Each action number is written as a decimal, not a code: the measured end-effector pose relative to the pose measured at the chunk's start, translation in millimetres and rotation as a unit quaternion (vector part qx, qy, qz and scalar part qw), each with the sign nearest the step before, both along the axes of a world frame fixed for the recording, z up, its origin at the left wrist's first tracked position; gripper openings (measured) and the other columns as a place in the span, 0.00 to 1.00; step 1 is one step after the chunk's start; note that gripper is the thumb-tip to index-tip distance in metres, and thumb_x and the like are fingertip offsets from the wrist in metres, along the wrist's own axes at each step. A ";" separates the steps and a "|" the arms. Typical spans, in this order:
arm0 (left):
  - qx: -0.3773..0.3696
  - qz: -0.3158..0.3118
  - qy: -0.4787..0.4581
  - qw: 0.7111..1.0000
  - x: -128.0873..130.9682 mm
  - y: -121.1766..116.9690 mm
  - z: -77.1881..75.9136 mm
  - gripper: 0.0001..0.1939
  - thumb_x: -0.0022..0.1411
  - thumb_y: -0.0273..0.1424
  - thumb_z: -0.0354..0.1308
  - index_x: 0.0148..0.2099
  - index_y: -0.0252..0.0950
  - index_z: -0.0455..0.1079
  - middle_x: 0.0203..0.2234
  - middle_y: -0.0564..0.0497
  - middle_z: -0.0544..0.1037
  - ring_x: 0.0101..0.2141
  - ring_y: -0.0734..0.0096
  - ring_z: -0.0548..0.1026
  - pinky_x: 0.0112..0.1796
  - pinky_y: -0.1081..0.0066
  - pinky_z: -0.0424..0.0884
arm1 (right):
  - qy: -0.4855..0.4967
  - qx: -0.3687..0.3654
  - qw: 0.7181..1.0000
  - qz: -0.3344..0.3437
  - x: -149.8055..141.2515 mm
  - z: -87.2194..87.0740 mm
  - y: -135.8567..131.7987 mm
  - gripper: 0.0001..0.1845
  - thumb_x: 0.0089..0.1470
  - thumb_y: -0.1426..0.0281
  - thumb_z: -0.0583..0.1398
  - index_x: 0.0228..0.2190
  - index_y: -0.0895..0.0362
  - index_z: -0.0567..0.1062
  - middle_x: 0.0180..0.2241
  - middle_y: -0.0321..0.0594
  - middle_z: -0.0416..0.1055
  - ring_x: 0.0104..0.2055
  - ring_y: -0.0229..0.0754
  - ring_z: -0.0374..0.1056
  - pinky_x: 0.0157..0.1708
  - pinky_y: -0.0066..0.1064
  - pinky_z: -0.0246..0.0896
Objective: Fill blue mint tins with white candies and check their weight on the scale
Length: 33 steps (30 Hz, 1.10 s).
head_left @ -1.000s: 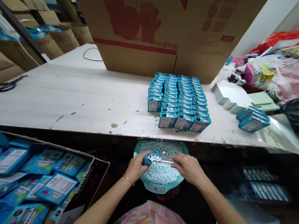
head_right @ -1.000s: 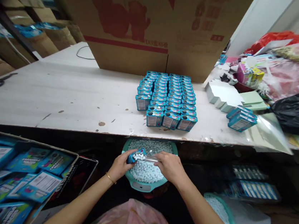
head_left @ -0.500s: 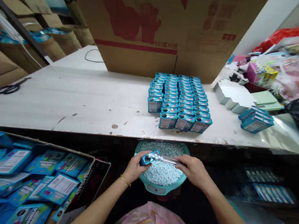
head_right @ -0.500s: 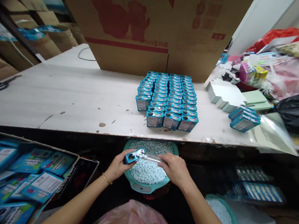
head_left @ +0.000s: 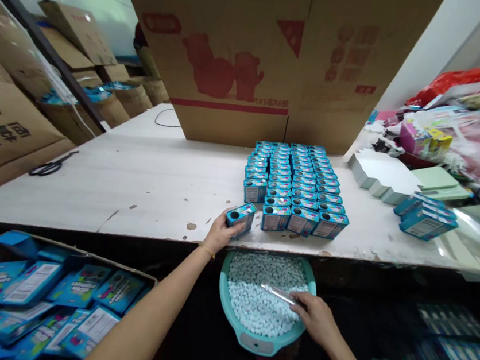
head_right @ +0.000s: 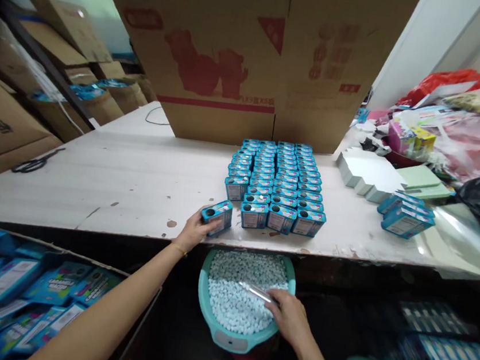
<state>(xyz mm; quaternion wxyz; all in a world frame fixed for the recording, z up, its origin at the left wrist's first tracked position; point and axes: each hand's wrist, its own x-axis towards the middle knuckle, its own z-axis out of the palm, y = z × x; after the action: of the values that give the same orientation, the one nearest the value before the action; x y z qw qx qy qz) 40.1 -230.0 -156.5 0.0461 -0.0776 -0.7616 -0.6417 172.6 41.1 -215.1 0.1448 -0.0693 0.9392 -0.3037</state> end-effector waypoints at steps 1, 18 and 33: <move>-0.016 -0.012 0.002 1.000 -18.0 2.5 0.1 0.23 0.45 0.35 0.57 0.44 0.33 0.61 0.36 0.47 0.72 0.37 0.67 0.70 0.42 0.63 0.64 | -0.010 -0.007 1.000 0.000 2.9 -4.3 -2.6 0.15 0.47 0.64 0.52 0.38 0.52 0.71 0.39 0.37 0.70 0.42 0.43 0.64 0.40 0.30 0.56; -0.431 0.303 -0.189 0.828 139.2 -220.7 -38.6 0.17 0.53 0.36 0.46 0.43 0.32 0.63 0.34 0.44 0.71 0.36 0.67 0.70 0.38 0.67 0.65 | -0.054 0.000 0.998 -0.017 5.9 -57.8 22.6 0.24 0.44 0.52 0.51 0.38 0.53 0.71 0.39 0.38 0.71 0.40 0.46 0.66 0.38 0.31 0.60; -0.323 0.377 -0.289 0.818 211.7 -236.0 -67.9 0.34 0.37 0.38 0.59 0.50 0.38 0.59 0.52 0.41 0.57 0.51 0.45 0.54 0.44 0.47 0.54 | -0.048 -0.004 0.999 -0.022 8.2 -54.3 9.3 0.25 0.40 0.50 0.53 0.36 0.53 0.73 0.37 0.39 0.72 0.39 0.47 0.67 0.35 0.32 0.62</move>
<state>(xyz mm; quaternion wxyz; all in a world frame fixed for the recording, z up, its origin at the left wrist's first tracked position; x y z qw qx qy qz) 251.8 -465.9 -224.4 0.0344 0.3945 -0.8733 -0.2837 180.8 50.4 -269.4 0.1823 -0.0347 0.9312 -0.3137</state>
